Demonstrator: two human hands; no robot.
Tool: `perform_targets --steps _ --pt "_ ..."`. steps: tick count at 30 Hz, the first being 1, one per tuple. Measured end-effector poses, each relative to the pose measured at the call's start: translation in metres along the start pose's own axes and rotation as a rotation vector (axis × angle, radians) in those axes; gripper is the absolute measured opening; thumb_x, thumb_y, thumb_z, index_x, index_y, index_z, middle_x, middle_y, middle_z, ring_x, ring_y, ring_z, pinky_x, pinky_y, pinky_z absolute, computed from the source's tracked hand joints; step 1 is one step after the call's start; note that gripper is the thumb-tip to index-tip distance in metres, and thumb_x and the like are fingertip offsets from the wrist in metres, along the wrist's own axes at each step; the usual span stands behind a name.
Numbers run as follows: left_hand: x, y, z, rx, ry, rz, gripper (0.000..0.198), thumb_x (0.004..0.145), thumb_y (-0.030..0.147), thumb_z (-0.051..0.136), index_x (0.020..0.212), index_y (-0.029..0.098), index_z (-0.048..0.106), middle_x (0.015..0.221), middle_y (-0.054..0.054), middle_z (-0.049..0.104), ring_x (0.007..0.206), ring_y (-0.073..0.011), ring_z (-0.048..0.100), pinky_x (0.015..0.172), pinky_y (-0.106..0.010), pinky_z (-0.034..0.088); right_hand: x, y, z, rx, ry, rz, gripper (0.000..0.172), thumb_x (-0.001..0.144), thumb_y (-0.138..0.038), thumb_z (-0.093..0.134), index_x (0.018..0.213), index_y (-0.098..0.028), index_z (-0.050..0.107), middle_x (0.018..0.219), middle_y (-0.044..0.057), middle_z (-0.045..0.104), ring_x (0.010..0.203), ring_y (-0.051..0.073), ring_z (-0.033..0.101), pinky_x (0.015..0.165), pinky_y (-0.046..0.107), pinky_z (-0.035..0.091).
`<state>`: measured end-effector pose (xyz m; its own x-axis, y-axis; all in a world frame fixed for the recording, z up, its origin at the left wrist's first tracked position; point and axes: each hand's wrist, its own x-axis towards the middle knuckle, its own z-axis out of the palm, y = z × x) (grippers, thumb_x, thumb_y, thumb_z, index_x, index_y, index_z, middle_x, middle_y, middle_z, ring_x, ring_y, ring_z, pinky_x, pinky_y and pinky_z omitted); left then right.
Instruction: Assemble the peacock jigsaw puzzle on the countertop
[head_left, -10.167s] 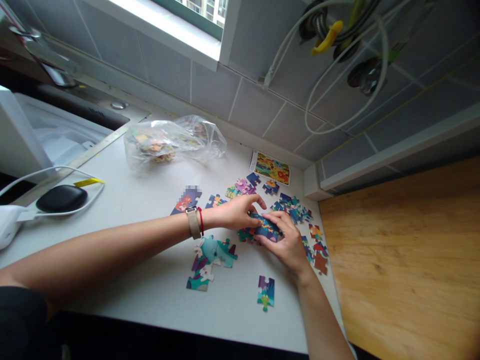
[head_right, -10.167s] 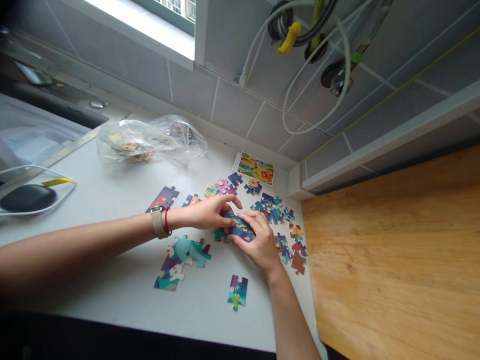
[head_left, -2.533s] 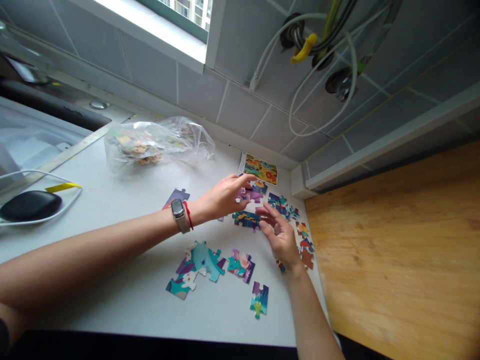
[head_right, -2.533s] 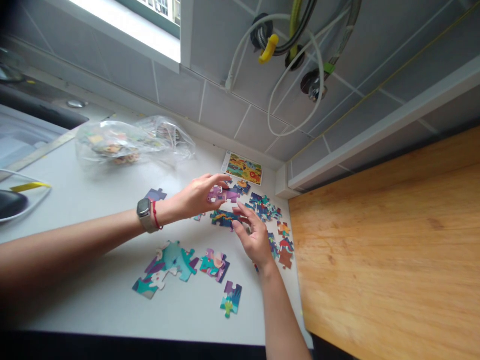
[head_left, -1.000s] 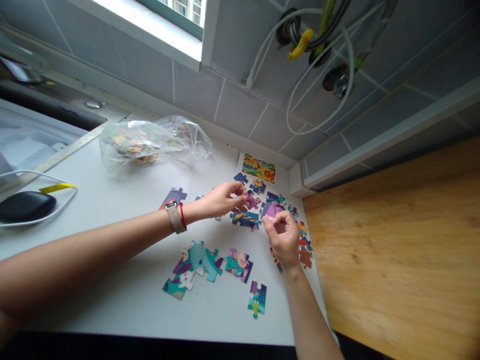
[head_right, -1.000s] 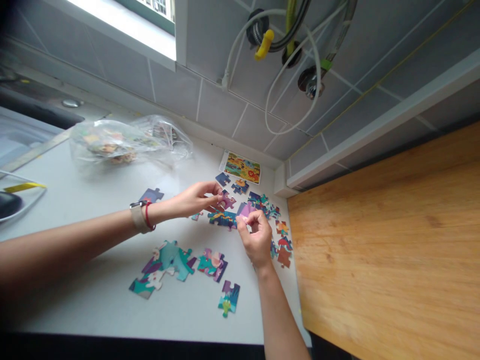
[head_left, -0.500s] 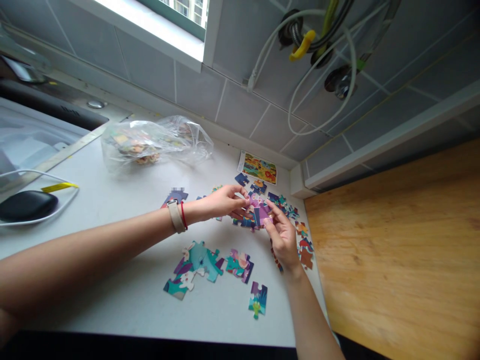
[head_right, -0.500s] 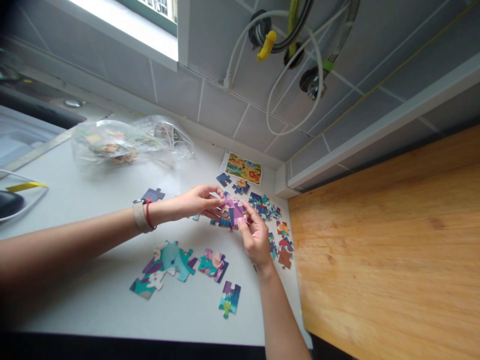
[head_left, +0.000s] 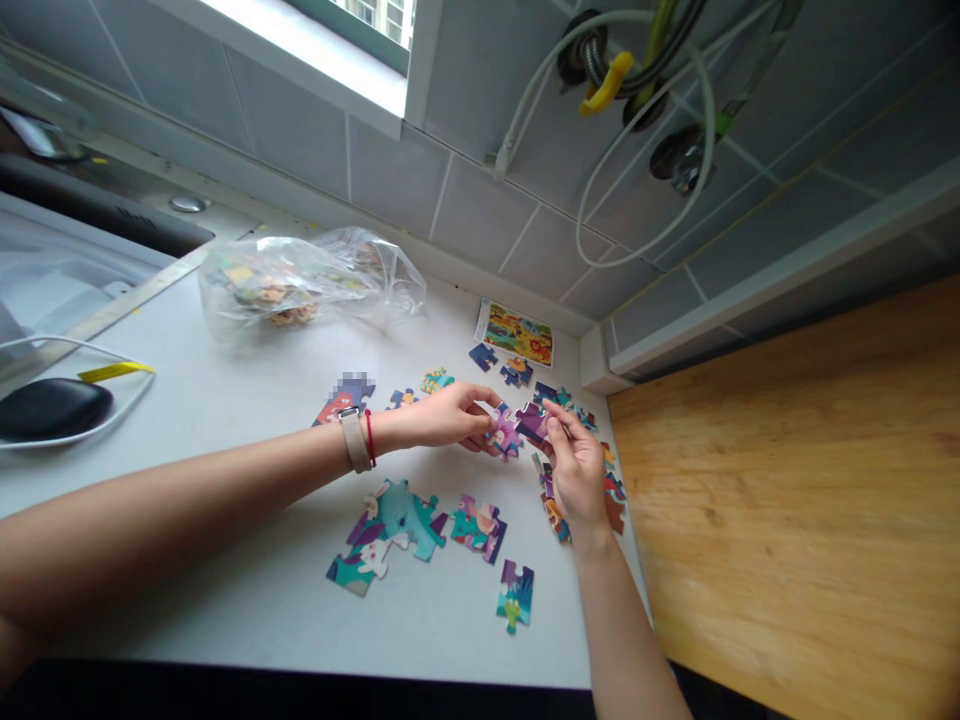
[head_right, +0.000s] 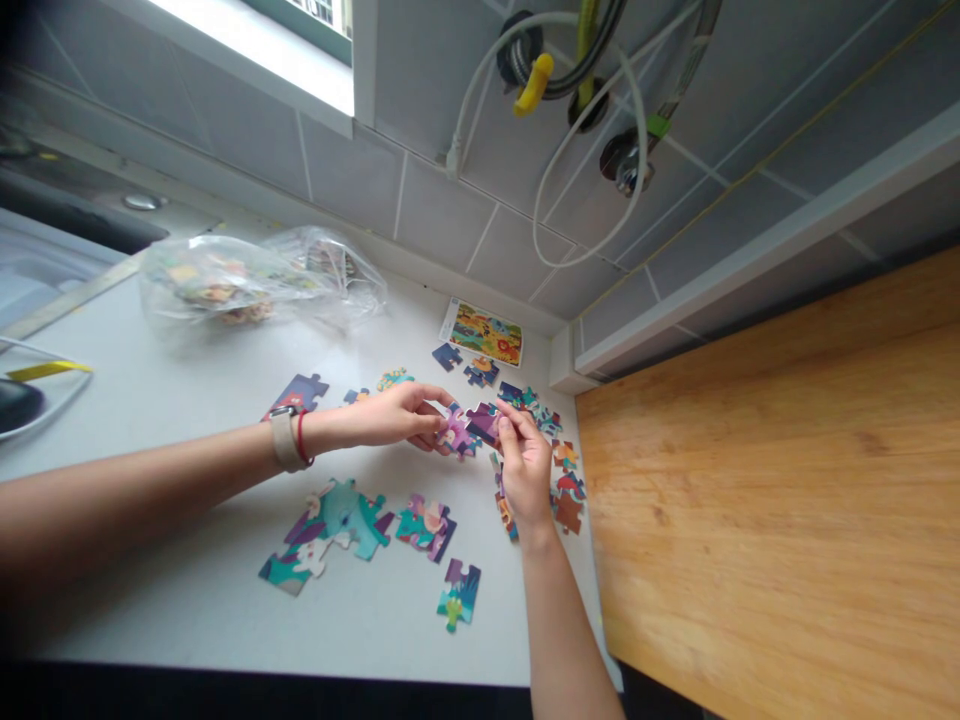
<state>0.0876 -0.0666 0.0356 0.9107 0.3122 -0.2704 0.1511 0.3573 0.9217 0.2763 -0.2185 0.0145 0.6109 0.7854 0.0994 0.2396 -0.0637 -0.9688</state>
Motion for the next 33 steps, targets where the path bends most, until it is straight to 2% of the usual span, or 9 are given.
perform_targets --steps 4,7,25,33 --pt "-0.001 -0.001 0.000 0.112 -0.057 0.015 0.029 0.090 0.036 0.075 0.108 0.015 0.067 0.085 -0.007 0.078 0.064 -0.0144 0.073 0.063 -0.025 0.058 0.002 -0.002 0.001 0.072 0.045 0.009 0.041 0.085 -0.047 0.084 0.118 -0.023 0.078 0.104 0.007 0.078 0.091 0.021 0.074 0.085 0.037 0.061" --pt "-0.001 0.000 -0.001 0.171 -0.051 0.045 0.023 0.091 0.037 0.071 0.100 0.015 0.068 0.085 -0.005 0.076 0.060 -0.0121 0.070 0.060 -0.023 0.057 0.004 -0.004 0.003 0.054 0.085 -0.027 0.038 0.081 -0.047 0.088 0.107 -0.021 0.079 0.098 0.007 0.079 0.089 0.022 0.074 0.084 0.038 0.061" --pt "-0.004 0.000 0.001 0.245 -0.085 0.038 0.023 0.090 0.040 0.067 0.094 0.017 0.065 0.082 -0.003 0.072 0.063 -0.0140 0.068 0.060 -0.026 0.058 -0.001 -0.016 0.010 -0.038 0.164 -0.155 0.029 0.079 -0.043 0.088 0.093 -0.020 0.077 0.088 0.005 0.077 0.080 0.020 0.073 0.077 0.035 0.061" --pt "-0.004 0.001 0.003 0.199 -0.094 0.013 0.023 0.089 0.041 0.069 0.094 0.018 0.065 0.078 -0.001 0.070 0.061 -0.0139 0.068 0.059 -0.025 0.056 -0.002 -0.018 0.008 -0.109 0.170 -0.220 0.023 0.083 -0.041 0.085 0.090 -0.021 0.076 0.087 0.003 0.074 0.078 0.019 0.070 0.074 0.033 0.060"
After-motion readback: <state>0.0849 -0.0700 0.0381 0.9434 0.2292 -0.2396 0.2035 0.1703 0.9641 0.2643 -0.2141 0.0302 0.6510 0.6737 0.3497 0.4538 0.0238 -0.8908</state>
